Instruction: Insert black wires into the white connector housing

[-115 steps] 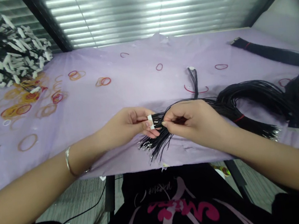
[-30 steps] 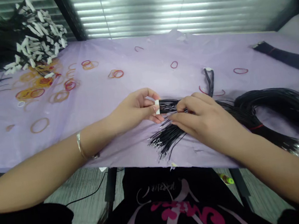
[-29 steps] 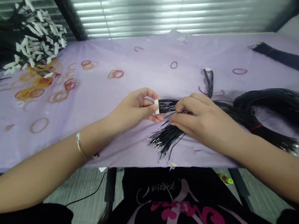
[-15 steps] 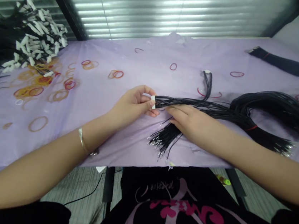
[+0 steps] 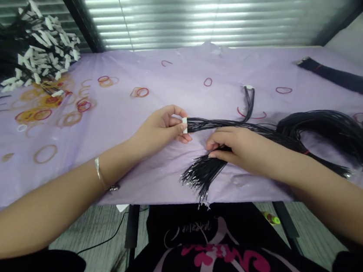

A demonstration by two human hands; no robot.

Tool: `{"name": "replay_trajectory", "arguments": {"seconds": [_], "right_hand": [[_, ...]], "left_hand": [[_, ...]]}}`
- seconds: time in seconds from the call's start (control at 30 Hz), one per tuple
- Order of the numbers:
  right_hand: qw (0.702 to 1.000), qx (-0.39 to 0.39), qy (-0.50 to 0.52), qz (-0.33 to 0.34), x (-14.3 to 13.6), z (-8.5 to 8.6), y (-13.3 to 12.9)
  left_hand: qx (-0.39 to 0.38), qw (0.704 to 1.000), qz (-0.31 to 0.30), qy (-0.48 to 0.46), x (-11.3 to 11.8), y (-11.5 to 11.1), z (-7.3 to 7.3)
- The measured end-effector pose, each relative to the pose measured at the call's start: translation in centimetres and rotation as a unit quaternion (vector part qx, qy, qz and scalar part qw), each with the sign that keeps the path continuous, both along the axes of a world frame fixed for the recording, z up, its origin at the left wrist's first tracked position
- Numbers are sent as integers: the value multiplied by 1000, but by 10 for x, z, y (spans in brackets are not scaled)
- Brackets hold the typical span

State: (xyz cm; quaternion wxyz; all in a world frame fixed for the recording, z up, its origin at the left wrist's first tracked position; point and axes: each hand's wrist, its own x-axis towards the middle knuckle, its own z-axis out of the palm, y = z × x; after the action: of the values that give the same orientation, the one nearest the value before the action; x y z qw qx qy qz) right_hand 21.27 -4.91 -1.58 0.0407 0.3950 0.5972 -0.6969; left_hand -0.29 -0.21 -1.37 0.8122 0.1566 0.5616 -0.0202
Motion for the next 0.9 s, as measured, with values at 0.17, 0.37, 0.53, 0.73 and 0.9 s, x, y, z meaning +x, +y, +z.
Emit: {"name": "replay_trajectory", "arguments": {"seconds": [0.17, 0.37, 0.53, 0.73, 0.9], "right_hand": [[999, 27, 13, 14, -1, 3, -4], [996, 68, -13, -55, -2, 9, -2], [990, 77, 52, -104, -2, 11, 0], [986, 19, 101, -132, -4, 16, 3], [984, 28, 44, -172, -6, 22, 7]], "left_hand": [[4, 1000, 5, -4, 0, 0, 0], [2, 1000, 12, -10, 0, 1, 2], [-5, 1000, 5, -13, -1, 2, 5], [-11, 1000, 9, -21, 0, 1, 5], [-26, 999, 12, -27, 1, 2, 8]]}}
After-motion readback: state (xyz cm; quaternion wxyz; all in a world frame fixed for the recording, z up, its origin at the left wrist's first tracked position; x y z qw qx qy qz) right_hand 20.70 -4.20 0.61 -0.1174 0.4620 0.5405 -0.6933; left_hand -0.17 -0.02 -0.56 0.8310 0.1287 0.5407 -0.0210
